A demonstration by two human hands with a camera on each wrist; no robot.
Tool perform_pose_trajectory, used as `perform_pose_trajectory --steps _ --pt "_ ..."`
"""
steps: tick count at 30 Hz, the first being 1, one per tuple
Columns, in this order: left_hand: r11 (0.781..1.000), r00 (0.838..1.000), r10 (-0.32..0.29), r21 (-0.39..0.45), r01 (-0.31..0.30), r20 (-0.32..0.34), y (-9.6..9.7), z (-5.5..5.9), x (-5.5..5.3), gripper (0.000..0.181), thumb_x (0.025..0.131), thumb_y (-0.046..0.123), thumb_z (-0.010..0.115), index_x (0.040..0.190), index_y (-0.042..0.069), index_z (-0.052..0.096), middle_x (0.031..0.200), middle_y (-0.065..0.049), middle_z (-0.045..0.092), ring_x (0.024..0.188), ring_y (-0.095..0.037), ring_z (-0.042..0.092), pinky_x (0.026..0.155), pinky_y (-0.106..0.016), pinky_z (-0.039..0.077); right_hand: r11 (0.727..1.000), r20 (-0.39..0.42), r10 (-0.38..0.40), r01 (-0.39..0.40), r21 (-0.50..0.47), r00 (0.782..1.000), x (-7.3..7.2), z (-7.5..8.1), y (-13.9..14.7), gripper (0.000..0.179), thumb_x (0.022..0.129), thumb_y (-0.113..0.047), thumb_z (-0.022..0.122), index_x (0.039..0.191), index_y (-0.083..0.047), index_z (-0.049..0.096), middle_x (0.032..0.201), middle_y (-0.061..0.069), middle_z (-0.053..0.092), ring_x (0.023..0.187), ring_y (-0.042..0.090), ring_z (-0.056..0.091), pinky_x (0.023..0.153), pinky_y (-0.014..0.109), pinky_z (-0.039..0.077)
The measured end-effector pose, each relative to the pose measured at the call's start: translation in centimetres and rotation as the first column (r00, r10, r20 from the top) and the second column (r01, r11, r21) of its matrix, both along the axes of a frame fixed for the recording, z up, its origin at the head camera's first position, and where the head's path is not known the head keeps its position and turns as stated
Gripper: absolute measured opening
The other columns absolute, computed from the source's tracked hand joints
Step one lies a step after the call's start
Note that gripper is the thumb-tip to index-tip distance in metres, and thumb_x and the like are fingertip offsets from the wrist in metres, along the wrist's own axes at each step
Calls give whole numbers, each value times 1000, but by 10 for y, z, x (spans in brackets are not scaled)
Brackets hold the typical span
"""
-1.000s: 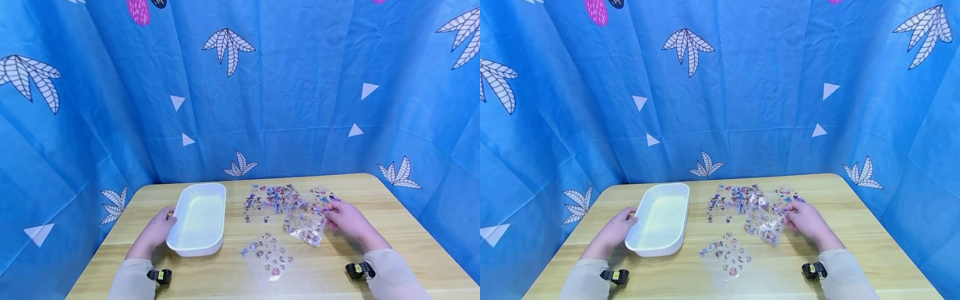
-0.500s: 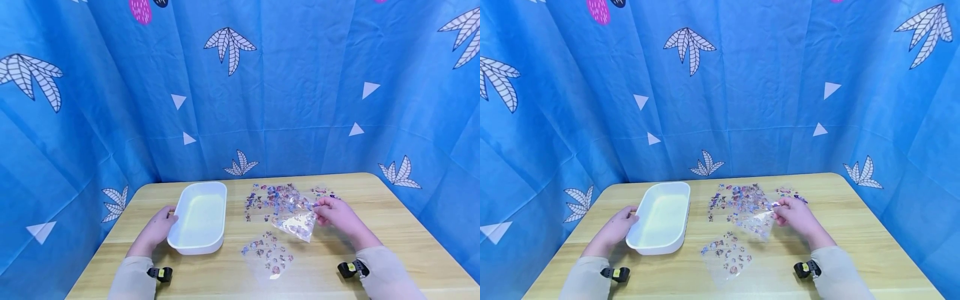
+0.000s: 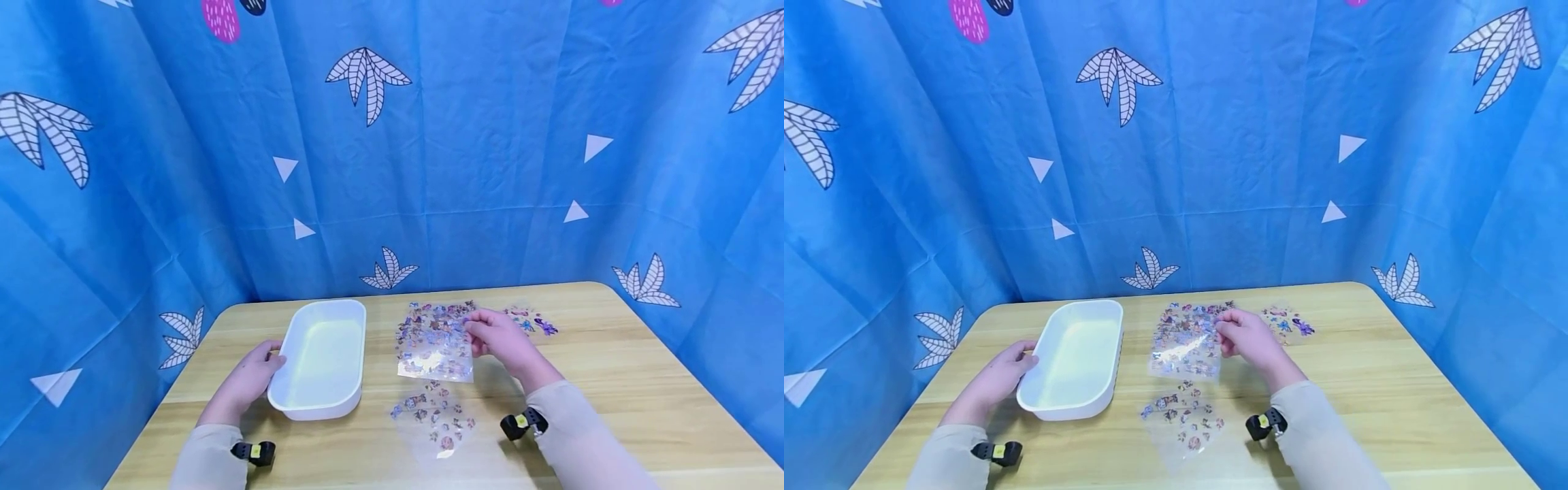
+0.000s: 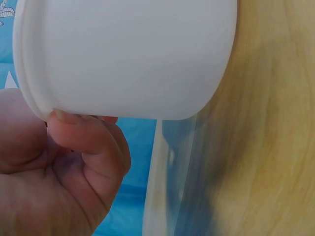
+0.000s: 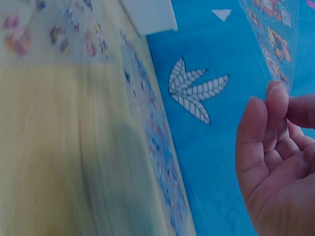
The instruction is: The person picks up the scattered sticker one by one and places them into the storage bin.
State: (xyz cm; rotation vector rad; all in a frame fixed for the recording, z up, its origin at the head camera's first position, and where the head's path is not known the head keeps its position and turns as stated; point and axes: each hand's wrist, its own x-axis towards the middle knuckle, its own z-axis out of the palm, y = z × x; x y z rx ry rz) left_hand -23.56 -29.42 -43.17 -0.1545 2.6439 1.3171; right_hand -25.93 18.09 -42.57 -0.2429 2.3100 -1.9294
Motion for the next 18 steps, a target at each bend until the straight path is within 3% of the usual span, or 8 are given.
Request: perform_pose_trajectory --steps 12,18 --pt "1000 1000 -17 13 17 -15 -1 0 -2 51 110 27 42 152 0 35 129 -19 56 108 -28 59 94 -52 46 993 50 -9 14 -115 999 -20 6 -63 17 103 -11 56 113 -1 65 82 10 60 65 17 55 65 33 54" --pt "1000 1000 -18 10 18 -9 -3 -2 -2 52 110 28 42 152 0 34 131 -20 55 111 -29 58 96 -54 45 994 80 33 -24 -105 996 -25 7 -98 17 102 -14 58 114 -6 66 86 10 62 70 18 58 67 34 55"
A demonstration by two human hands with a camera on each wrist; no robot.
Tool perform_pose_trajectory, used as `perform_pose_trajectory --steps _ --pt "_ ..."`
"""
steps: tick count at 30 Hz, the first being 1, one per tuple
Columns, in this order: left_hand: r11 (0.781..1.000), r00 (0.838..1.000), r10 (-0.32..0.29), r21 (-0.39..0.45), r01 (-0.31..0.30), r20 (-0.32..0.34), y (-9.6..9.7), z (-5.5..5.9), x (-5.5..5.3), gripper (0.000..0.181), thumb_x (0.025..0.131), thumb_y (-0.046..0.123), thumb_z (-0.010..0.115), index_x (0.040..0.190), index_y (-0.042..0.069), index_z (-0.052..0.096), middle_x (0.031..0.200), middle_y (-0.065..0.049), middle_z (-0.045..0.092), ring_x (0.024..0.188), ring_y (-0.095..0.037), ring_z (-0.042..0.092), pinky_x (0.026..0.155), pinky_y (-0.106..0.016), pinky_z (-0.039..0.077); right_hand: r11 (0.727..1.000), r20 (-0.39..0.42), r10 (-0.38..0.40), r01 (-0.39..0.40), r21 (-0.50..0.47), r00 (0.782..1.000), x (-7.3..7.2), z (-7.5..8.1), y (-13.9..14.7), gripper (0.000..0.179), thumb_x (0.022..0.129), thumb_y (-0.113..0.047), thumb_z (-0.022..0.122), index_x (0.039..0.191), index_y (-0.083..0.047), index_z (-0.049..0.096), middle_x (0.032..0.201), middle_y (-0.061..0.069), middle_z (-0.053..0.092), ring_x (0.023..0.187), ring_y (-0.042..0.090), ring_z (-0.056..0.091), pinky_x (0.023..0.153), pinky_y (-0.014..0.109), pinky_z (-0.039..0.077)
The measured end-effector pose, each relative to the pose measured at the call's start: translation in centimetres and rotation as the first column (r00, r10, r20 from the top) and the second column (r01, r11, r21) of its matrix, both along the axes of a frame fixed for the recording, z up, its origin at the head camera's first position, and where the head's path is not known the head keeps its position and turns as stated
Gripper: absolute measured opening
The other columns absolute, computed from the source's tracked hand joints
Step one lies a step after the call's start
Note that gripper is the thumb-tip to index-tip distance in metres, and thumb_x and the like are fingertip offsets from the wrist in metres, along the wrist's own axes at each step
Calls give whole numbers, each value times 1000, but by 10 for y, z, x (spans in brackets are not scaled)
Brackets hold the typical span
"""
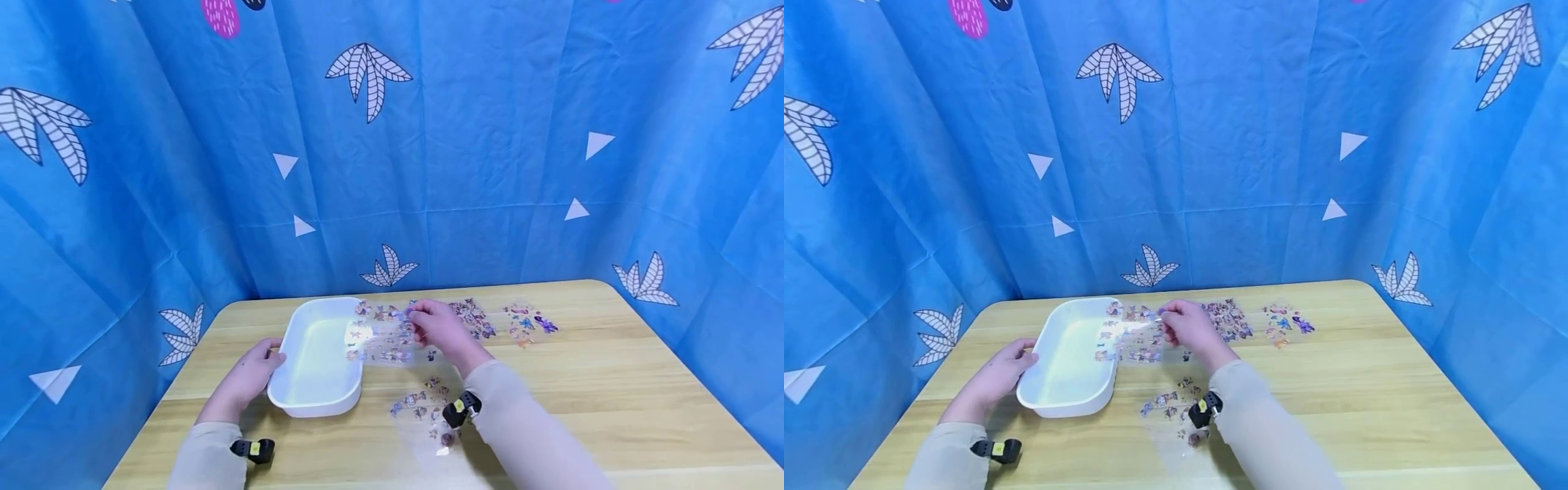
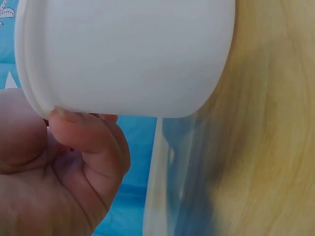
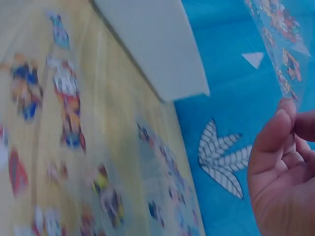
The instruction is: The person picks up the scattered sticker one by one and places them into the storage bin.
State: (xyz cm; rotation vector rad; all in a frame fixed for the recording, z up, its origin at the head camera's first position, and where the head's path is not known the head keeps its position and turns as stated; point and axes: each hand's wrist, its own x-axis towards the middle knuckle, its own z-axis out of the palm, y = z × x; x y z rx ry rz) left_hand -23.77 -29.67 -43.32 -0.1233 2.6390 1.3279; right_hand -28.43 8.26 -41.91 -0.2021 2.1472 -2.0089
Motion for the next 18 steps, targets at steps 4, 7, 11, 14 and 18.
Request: perform_pose_trajectory --steps 4,7,11,14,18 --pt "1000 1000 -2 3 2 2 -1 0 -1 52 110 29 42 152 0 35 130 -19 56 110 -29 58 95 -53 45 999 8 44 -44 12 999 -3 -1 -17 16 103 -16 57 112 -6 65 87 11 63 72 19 60 73 40 57" --pt "1000 1000 -5 1 5 -1 -1 1 0 51 110 29 43 152 1 35 129 -19 55 110 -29 58 95 -53 45 998 2 56 -56 26 998 -6 -2 -27 16 103 -16 56 112 -6 65 87 12 63 71 19 60 73 40 58" --pt "1000 1000 -3 -6 3 4 -1 -1 1 51 110 30 43 152 1 36 128 -18 55 110 -30 56 95 -54 44 997 4 57 -57 59 998 -8 -4 -36 17 103 -14 55 114 -4 64 87 13 64 70 19 61 69 36 58" --pt "1000 1000 -4 1 4 10 -1 -2 1 52 109 30 44 152 2 36 126 -17 55 109 -29 56 93 -52 45 995 7 58 -58 85 998 -7 -4 -43 19 103 -13 55 117 -3 63 87 14 64 70 20 61 68 36 58" --pt "1000 1000 -13 12 13 4 -3 -2 -1 51 110 29 43 152 1 35 123 -17 56 105 -28 58 91 -48 46 992 -1 65 -64 105 998 -6 -5 -55 22 104 -13 54 121 -1 61 86 14 64 71 22 62 68 39 58"
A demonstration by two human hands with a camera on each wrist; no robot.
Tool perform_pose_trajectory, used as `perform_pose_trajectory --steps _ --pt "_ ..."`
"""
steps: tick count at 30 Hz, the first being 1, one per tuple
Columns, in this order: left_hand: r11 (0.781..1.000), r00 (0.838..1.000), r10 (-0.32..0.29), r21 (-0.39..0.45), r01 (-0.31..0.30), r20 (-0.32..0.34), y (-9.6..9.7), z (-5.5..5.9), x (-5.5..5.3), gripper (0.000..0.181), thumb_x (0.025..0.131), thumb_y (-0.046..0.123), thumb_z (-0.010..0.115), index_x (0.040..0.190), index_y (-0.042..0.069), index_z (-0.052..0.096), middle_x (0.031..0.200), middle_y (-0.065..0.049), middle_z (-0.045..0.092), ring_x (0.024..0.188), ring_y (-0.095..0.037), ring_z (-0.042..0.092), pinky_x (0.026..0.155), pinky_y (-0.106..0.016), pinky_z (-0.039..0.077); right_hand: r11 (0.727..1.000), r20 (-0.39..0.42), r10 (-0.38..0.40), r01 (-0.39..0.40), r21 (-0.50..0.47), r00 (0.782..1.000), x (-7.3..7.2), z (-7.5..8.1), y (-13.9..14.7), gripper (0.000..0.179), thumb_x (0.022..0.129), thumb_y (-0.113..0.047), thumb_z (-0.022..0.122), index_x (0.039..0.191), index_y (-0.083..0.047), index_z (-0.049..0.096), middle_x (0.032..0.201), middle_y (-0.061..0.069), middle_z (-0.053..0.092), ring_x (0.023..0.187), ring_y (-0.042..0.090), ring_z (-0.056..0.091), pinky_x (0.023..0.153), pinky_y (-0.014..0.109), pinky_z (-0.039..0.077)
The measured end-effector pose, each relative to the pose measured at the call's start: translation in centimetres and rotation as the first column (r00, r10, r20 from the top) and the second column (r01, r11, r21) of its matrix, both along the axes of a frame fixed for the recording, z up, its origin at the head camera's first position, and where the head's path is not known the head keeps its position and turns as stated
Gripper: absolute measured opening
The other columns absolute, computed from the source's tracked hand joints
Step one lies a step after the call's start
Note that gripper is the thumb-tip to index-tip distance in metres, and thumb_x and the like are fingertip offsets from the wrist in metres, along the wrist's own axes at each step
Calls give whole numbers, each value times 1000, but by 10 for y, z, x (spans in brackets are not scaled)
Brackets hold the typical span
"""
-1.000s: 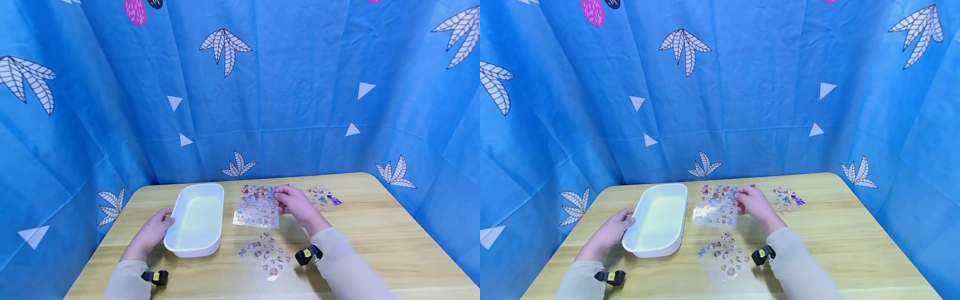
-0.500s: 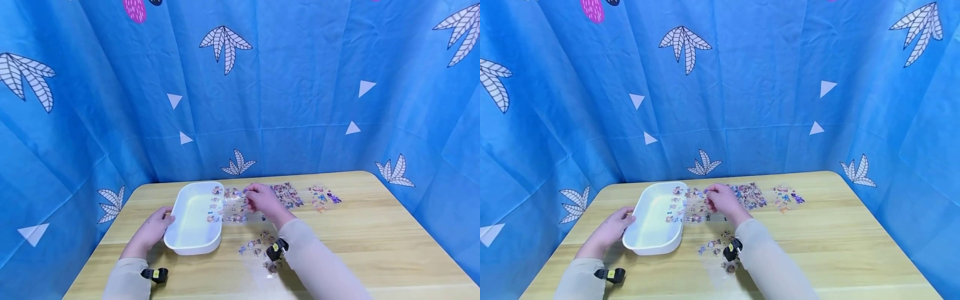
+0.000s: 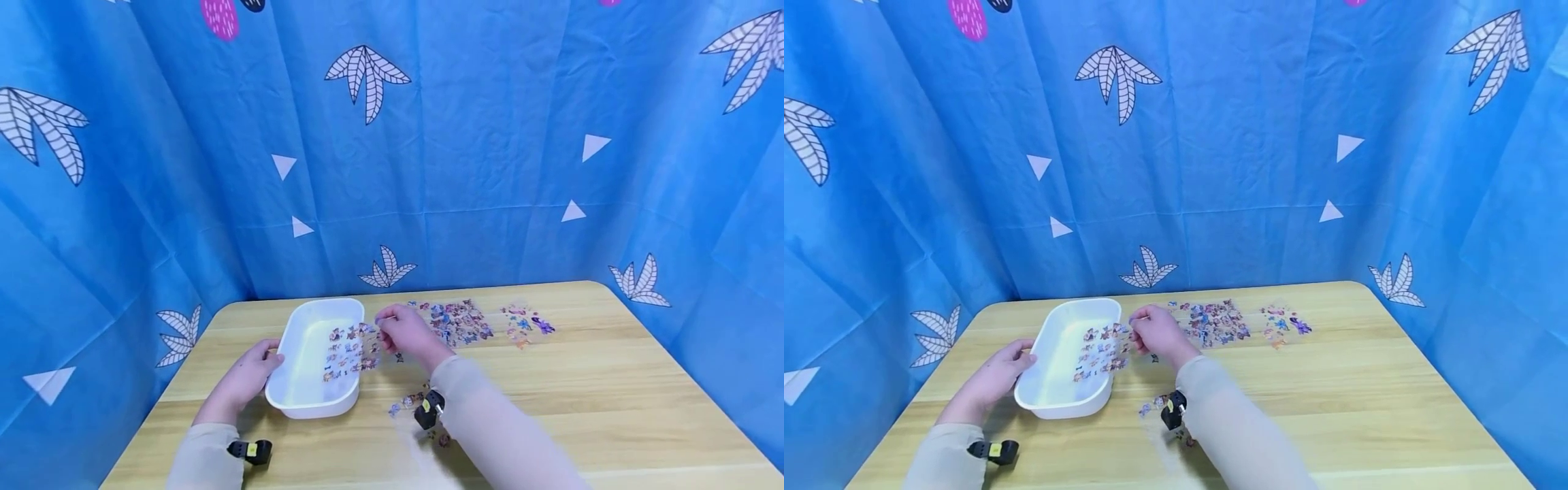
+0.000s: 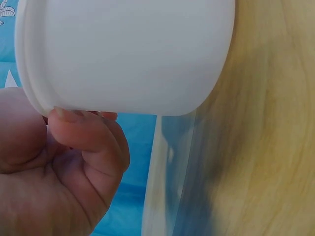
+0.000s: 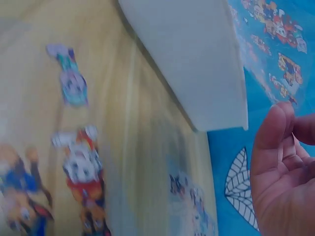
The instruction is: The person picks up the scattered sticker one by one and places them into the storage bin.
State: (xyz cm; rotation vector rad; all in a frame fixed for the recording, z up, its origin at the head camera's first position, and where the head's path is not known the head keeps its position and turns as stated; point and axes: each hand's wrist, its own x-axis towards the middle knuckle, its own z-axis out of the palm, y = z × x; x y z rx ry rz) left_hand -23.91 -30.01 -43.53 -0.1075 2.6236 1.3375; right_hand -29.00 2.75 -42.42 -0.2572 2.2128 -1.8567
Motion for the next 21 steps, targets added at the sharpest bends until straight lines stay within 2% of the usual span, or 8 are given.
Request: perform_pose_trajectory --steps 7,15,21 --pt "1000 1000 -4 -6 4 3 0 0 0 52 110 30 43 152 1 34 123 -17 57 103 -26 59 88 -45 48 1000 -6 -11 11 3 1000 3 -10 -17 16 103 -14 55 116 -6 59 84 12 64 68 21 62 64 36 58" --pt "1000 1000 1 20 -1 -8 1 -1 3 49 110 25 42 152 0 34 117 -16 59 95 -24 63 81 -40 51 1000 3 -23 23 -7 1000 5 -17 -24 27 102 -15 56 127 -6 55 86 11 68 69 23 65 62 34 57" --pt "1000 1000 4 19 -4 -1 2 3 3 52 110 27 43 153 1 33 121 -15 60 99 -23 63 84 -42 50 1000 9 -28 28 5 1000 2 -19 -20 32 102 -18 57 131 -3 55 93 16 69 78 30 68 69 40 57"
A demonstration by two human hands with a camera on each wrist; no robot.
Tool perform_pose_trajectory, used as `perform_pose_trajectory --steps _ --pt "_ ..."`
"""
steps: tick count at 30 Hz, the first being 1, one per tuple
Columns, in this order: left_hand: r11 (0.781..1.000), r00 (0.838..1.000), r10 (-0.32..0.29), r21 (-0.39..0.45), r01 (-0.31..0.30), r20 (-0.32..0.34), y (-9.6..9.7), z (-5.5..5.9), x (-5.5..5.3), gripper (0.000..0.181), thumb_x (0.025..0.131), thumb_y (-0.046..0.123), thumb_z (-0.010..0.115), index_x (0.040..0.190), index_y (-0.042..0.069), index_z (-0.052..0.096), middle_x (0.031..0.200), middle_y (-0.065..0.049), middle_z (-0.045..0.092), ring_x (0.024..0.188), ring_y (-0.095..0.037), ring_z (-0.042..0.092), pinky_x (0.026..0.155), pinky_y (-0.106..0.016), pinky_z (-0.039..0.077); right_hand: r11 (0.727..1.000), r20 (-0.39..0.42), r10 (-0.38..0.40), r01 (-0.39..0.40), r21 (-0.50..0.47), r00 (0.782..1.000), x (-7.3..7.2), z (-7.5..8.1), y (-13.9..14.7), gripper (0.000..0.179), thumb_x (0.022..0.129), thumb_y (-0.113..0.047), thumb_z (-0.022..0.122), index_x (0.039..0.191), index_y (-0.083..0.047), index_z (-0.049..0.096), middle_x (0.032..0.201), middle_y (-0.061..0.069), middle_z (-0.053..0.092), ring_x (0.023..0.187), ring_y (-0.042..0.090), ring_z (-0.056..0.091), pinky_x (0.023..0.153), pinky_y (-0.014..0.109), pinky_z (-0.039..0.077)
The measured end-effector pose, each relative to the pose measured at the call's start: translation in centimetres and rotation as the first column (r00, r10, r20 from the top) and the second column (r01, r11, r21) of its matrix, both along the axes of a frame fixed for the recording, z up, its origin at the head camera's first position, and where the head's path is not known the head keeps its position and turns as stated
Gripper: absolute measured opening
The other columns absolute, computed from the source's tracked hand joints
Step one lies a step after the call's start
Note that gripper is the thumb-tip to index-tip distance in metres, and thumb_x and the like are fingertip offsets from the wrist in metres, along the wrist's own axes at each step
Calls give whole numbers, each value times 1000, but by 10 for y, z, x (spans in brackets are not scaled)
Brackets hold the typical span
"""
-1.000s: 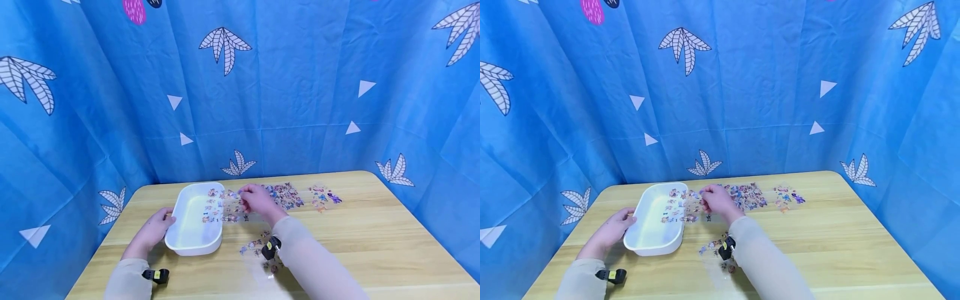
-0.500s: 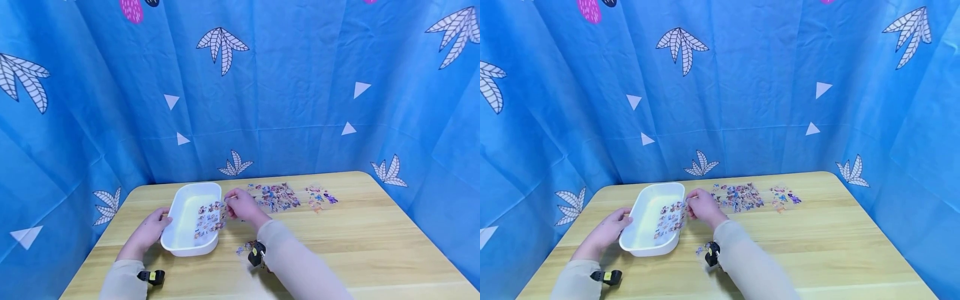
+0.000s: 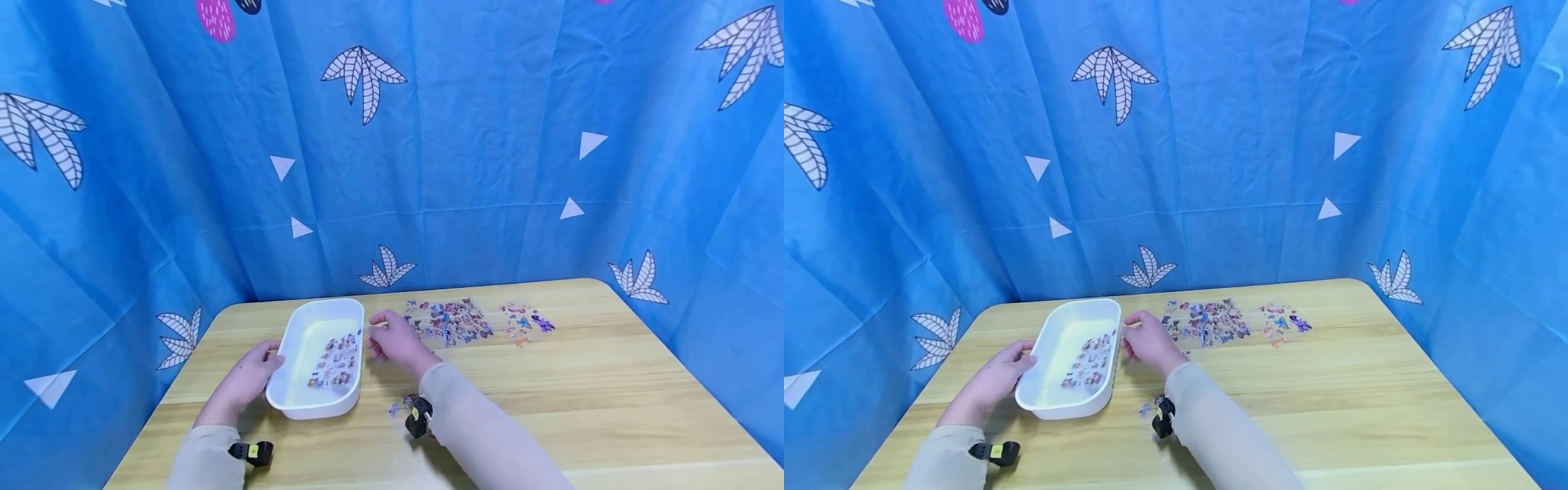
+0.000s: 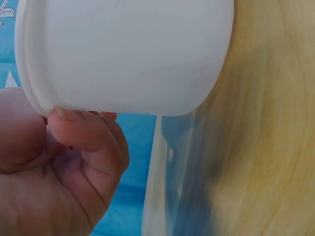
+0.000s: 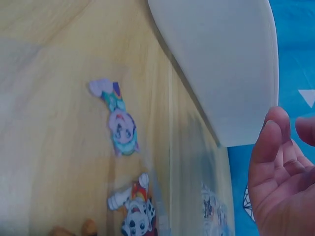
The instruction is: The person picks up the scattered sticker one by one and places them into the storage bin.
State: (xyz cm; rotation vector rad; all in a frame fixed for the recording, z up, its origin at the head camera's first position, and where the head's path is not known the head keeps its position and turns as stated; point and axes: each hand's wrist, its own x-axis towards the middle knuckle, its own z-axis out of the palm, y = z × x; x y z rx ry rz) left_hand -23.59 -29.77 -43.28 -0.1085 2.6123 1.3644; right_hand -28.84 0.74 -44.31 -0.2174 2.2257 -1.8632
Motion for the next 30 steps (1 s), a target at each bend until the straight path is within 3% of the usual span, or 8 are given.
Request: perform_pose_trajectory --steps 7,12,18,24,30 --pt "1000 1000 9 0 -9 5 -1 2 -4 52 110 28 43 154 3 32 128 -18 57 108 -28 61 89 -45 49 999 -38 11 -10 37 999 -2 7 7 29 103 -19 57 127 -4 57 92 15 69 81 31 68 69 41 57" --pt "1000 1000 13 -20 -13 8 -2 1 -3 54 110 30 43 155 3 31 129 -17 57 110 -28 60 90 -47 48 993 -71 51 -43 110 996 4 16 19 25 101 -19 59 123 -7 59 96 13 68 87 32 68 74 44 57" --pt "1000 1000 5 6 -5 9 0 -2 0 53 110 29 43 154 3 32 127 -17 58 105 -25 62 87 -44 50 963 -118 124 -90 254 985 10 24 45 27 97 -19 62 122 -8 61 96 10 66 82 27 65 74 43 57" --pt "1000 1000 9 6 -9 2 1 -1 0 53 110 29 43 155 3 32 126 -16 59 104 -24 62 87 -44 50 934 -145 170 -112 340 975 9 33 74 19 97 -19 63 114 -10 64 96 5 64 78 24 63 68 39 55" --pt "1000 1000 12 -1 -12 -1 1 -2 0 52 110 29 43 154 4 33 124 -16 59 104 -25 62 86 -44 50 896 -170 207 -117 428 964 11 34 98 16 97 -20 65 110 -11 66 94 4 64 80 22 63 70 37 53"
